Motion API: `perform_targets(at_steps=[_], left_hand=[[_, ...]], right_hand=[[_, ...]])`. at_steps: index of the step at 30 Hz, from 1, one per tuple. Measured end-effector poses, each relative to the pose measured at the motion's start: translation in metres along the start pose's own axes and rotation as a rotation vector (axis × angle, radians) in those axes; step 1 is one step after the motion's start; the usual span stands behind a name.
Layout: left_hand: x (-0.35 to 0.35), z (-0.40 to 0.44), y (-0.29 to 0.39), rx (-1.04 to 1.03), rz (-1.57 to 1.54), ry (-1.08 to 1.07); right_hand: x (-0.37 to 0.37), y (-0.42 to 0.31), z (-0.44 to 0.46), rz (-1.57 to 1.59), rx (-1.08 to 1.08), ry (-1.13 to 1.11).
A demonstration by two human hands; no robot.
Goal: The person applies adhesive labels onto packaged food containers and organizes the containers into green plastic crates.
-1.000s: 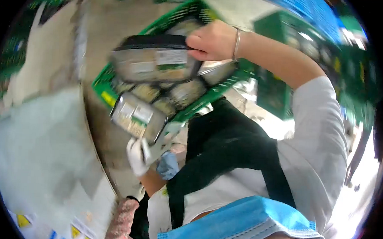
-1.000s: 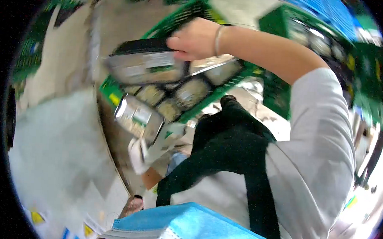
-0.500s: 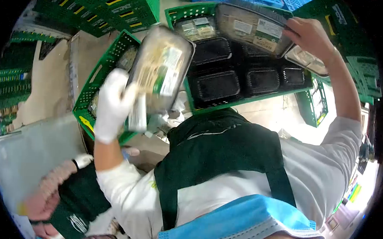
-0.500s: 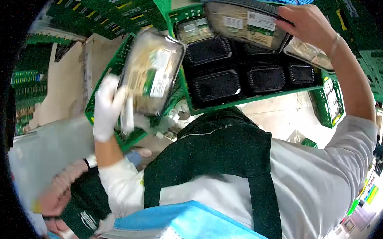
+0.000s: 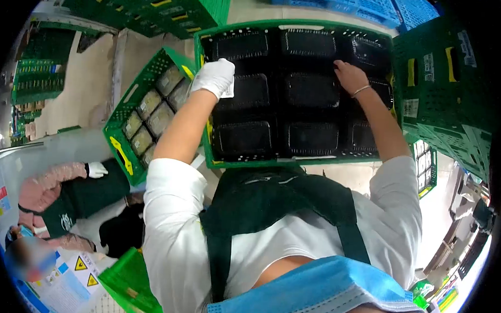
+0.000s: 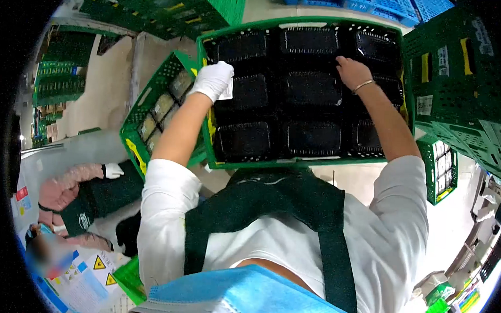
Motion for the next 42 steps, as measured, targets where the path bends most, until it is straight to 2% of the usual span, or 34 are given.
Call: perform_targets(at_steps=[1, 2, 3, 6, 8, 9, 10, 11, 12, 13, 15, 17, 18, 20, 21, 22, 23, 24, 25, 26, 27, 28, 30, 31, 32, 34, 35, 37, 39, 41, 42], left_hand=[[0.004, -0.011, 0.008, -0.001, -0.042, -0.043], [0.015, -0.025, 0.016, 0.000, -0.081, -0.072], [0.034, -0.044, 0.018, 0.006, -0.098, -0.009], [0.078, -0.116, 0.005, 0.148, -0.369, 0.156], [0.077, -0.171, -0.020, 0.370, -0.688, 0.179], [0.078, -0.193, -0.040, 0.418, -0.609, 0.345], [0.073, -0.223, -0.050, 0.430, -0.709, 0.518], [0.067, -0.253, -0.055, 0.520, -0.725, 0.625], [0.054, -0.283, -0.052, 0.614, -0.735, 0.747], [0.042, -0.304, -0.056, 0.689, -0.850, 0.843], [0.033, -0.332, -0.064, 0.752, -1.004, 1.072], [0.006, -0.355, -0.078, 0.770, -1.183, 1.087], [-0.003, -0.367, -0.085, 0.774, -1.307, 1.095], [-0.050, -0.411, -0.035, 0.472, -1.504, 1.216], [-0.050, -0.425, -0.047, 0.552, -1.241, 1.054], [-0.049, -0.445, -0.050, 0.578, -1.114, 1.030], [-0.080, -0.455, -0.057, 0.563, -1.418, 0.879], [-0.109, -0.464, -0.060, 0.529, -1.708, 0.703], [-0.120, -0.483, -0.072, 0.516, -1.723, 0.688], [-0.141, -0.509, -0.089, 0.614, -1.818, 0.749], [-0.162, -0.532, -0.101, 0.713, -1.925, 0.803], [-0.179, -0.549, -0.112, 0.709, -1.951, 0.792], [-0.217, -0.579, -0.133, 0.701, -2.038, 0.794], [-0.222, -0.586, -0.143, 0.695, -1.912, 0.798], [-0.233, -0.590, -0.144, 0.699, -1.920, 0.775], [-0.224, -0.588, -0.147, 0.695, -1.762, 0.780], [-0.232, -0.587, -0.142, 0.710, -1.941, 0.745], [-0.258, -0.596, -0.135, 0.760, -1.962, 0.759], [-0.280, -0.610, -0.133, 0.815, -1.965, 0.787], [-0.294, -0.621, -0.121, 0.912, -1.933, 0.508], [-0.290, -0.626, -0.123, 0.917, -1.928, 0.510]], right_hand=[[-0.001, 0.001, -0.003, 0.146, 0.026, -0.047], [0.007, 0.001, -0.006, 0.149, 0.038, -0.051], [0.023, 0.000, -0.009, 0.177, 0.028, -0.008], [0.066, -0.033, -0.006, 0.250, 0.051, 0.072], [0.097, -0.082, -0.001, 0.583, 0.108, 0.097], [0.106, -0.127, 0.002, 0.820, 0.196, 0.009], [0.112, -0.179, -0.013, 1.057, 0.278, -0.116], [0.118, -0.241, -0.034, 1.268, 0.400, -0.370], [0.118, -0.294, -0.059, 1.375, 0.510, -0.472], [0.129, -0.332, -0.080, 1.211, 0.664, -0.450], [0.137, -0.388, -0.095, 1.115, 0.722, -0.488], [0.127, -0.423, -0.101, 1.038, 0.722, -0.541], [0.135, -0.438, -0.102, 1.029, 0.790, -0.481], [0.109, -0.441, -0.171, 1.021, 0.892, -0.325], [0.100, -0.471, -0.176, 1.023, 0.929, -0.455], [0.089, -0.494, -0.192, 1.031, 0.959, -0.576], [0.093, -0.514, -0.209, 0.892, 1.050, -0.601], [0.091, -0.531, -0.216, 0.884, 1.031, -0.611], [0.081, -0.551, -0.228, 0.846, 1.060, -0.720], [0.068, -0.569, -0.239, 0.814, 1.095, -0.829], [0.061, -0.584, -0.235, 0.810, 1.169, -0.702], [0.031, -0.593, -0.232, 0.808, 0.999, -0.890], [0.038, -0.623, -0.247, 0.728, 1.015, -0.812], [0.042, -0.640, -0.262, 0.778, 1.069, -0.771], [0.046, -0.656, -0.279, 0.859, 1.128, -0.718], [0.044, -0.675, -0.296, 0.782, 1.203, -0.564], [0.039, -0.680, -0.303, 0.781, 1.186, -0.576], [0.016, -0.684, -0.313, 0.654, 1.054, -0.739], [0.013, -0.686, -0.326, 0.639, 1.048, -0.718], [0.016, -0.687, -0.338, 0.720, 1.067, -0.662], [0.014, -0.688, -0.341, 0.724, 1.071, -0.661]])
Point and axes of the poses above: each hand's wrist, its own z-axis towards the middle knuckle, its own x-axis out of the back of the hand, y = z × x, the point moved 10 cm from there along z, towards the middle knuckle, and after that the axes turned 10 degrees about -z, right-handed, at the moved point
